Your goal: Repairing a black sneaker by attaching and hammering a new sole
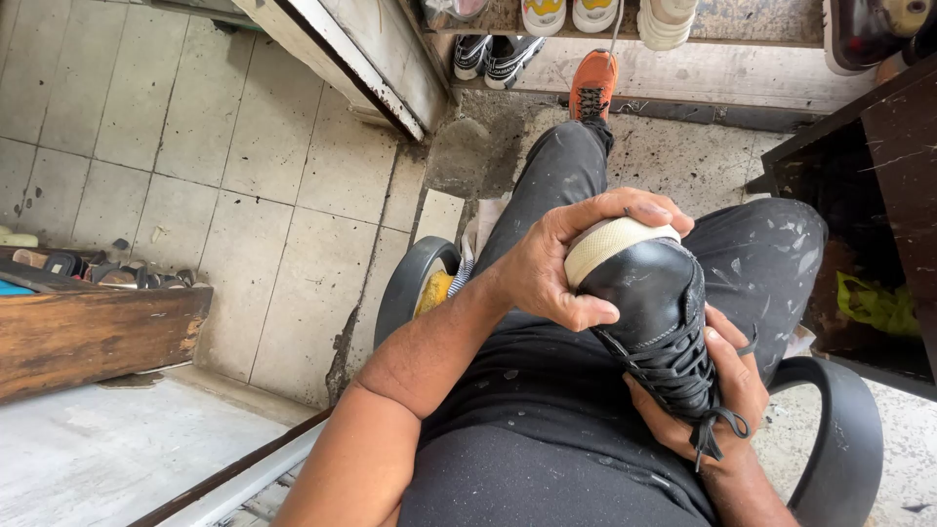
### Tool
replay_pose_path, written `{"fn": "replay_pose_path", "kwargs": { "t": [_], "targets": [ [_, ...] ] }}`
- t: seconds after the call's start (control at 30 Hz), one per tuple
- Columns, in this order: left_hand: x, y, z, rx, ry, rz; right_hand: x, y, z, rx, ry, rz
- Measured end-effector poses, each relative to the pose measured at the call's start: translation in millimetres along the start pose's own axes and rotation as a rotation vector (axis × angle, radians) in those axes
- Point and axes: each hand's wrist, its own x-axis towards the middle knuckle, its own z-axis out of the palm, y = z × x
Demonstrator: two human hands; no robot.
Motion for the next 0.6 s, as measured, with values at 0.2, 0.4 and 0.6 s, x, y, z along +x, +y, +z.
{"fn": "replay_pose_path", "kwargs": {
  "t": [0.2,0.4,0.6],
  "targets": [
    [-0.7,-1.1,0.0,-0.032,0.016,-0.049,-3.1,1.7,-4.5,-0.046,-0.051,0.061],
    [6.2,-11.5,-5.4,-0.275,-0.032,-0.126,0.9,-0.9,-9.2,0.057,-0.046,0.350],
    [22.8,-26.5,-9.6,-0.538,0.039,-0.259,-2.4,10.2,-16.7,-0.097,-0.066,0.546]
  ]
}}
